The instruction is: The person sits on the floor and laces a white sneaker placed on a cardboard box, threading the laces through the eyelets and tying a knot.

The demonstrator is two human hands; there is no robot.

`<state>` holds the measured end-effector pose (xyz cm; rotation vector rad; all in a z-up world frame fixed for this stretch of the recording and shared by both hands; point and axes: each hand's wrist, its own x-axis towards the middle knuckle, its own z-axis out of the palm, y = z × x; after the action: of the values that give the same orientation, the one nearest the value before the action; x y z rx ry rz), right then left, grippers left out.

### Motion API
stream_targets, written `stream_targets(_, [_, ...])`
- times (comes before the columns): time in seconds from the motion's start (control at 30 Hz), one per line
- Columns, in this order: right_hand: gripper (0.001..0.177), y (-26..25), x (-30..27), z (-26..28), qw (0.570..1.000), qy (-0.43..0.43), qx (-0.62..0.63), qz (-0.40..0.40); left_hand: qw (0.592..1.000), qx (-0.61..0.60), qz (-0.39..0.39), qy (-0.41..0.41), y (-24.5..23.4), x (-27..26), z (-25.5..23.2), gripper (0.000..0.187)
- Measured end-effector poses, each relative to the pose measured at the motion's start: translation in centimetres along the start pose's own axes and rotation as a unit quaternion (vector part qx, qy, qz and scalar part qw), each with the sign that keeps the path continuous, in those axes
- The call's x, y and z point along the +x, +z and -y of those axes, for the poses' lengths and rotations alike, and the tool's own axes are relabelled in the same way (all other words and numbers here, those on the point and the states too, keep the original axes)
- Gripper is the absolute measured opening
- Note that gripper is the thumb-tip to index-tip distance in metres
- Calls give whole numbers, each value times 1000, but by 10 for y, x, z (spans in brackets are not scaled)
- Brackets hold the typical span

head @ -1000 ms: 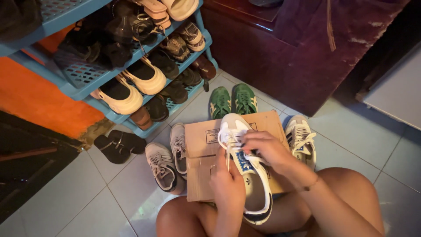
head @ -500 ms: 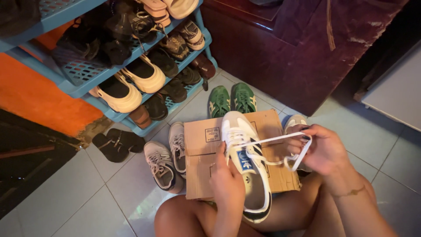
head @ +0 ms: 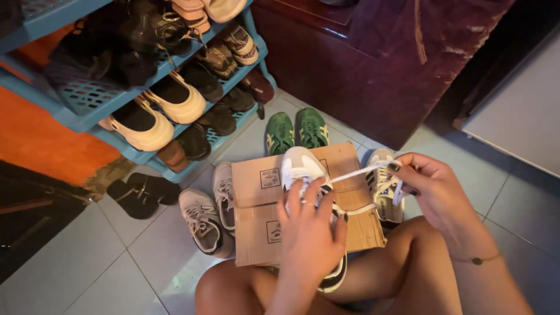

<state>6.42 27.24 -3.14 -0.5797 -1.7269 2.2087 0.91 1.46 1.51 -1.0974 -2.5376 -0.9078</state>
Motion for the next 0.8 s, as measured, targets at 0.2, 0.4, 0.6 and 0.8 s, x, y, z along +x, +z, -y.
stream_targets(0.2, [39, 8, -19, 16, 863, -47, -499, -69, 998, 15, -55, 6, 20, 1, 10, 8])
stream_targets(0.4, [28, 29, -37, 19, 910, -42, -409, -63, 718, -579, -187, -338, 11, -14, 70, 21])
stream_targets(0.6, [29, 59, -35, 8, 905, -140, -394, 82, 703, -596, -324, -214, -59, -24, 145, 23])
stream_targets(0.8, [11, 91, -24, -7, 969, -71, -229, 63, 755, -521, -327, -230, -89, -25, 163, 27])
